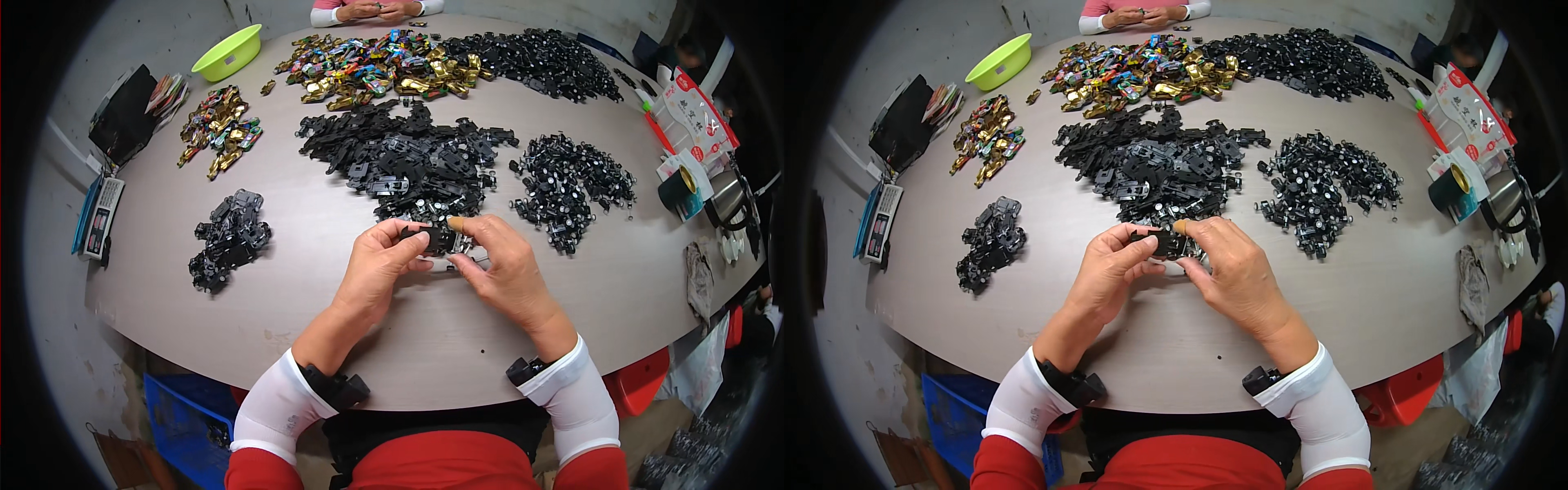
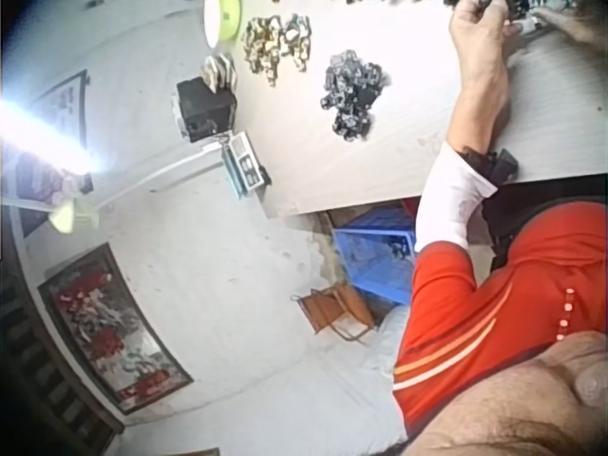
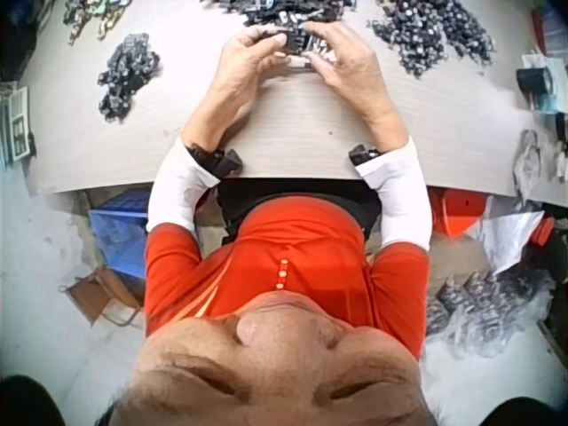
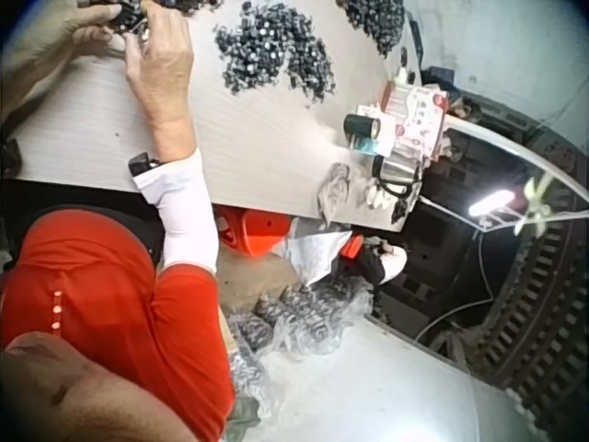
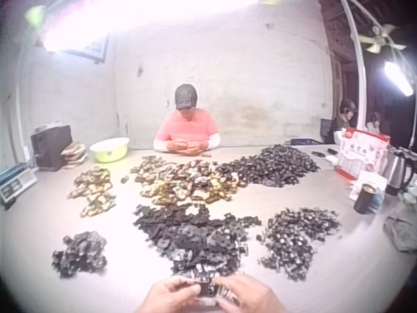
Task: The person sits at a table and assembles small black electronic components by hand. They pick up a black plastic housing and a small cylindrical metal part, then press them together to form a unit. The person repeats this process, placing the finished assemblies into a growing pile on the table.
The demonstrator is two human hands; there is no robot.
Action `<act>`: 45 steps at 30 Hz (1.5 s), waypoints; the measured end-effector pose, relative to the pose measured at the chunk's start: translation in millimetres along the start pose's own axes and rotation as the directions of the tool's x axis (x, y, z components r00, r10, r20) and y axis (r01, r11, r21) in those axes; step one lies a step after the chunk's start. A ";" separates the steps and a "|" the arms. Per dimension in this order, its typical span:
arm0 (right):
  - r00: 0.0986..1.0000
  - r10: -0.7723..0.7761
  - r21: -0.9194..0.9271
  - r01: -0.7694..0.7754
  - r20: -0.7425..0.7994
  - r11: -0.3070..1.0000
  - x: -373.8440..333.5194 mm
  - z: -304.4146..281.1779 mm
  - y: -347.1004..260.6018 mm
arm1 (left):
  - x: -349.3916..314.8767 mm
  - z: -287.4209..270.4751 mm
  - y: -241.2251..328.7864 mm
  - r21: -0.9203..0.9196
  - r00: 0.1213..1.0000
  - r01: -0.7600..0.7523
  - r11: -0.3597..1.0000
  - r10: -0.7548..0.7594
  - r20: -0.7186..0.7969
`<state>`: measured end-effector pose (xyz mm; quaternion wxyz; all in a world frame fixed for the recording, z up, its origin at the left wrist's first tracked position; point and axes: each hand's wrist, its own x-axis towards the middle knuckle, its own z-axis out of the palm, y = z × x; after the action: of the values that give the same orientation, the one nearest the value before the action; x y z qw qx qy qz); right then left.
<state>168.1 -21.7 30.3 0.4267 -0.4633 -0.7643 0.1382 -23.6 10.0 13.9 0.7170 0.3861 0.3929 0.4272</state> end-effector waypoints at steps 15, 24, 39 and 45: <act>0.998 -0.036 -0.007 0.036 0.055 0.999 0.3 0.6 -9.5 | -2.8 -2.5 -0.9 -0.036 0.998 -0.023 0.999 0.025 0.052; 0.999 0.006 0.119 -0.009 0.032 0.993 -3.2 -2.6 -10.5 | -4.4 4.6 -2.2 -0.018 0.995 -0.011 1.000 0.013 0.095; 0.992 0.126 -0.583 -0.104 -0.002 0.806 3.1 -29.1 89.6 | -9.2 12.7 9.0 -0.042 0.996 0.082 0.996 -0.081 0.026; 0.994 -0.083 -0.570 0.024 -0.077 0.821 4.7 -15.3 100.7 | -9.1 10.0 1.5 -0.104 0.996 0.053 0.993 -0.045 0.072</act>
<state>238.6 33.0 -19.2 0.3101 -0.5538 -0.7616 -0.1308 -18.1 0.0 21.3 0.7598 0.3525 0.3541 0.4160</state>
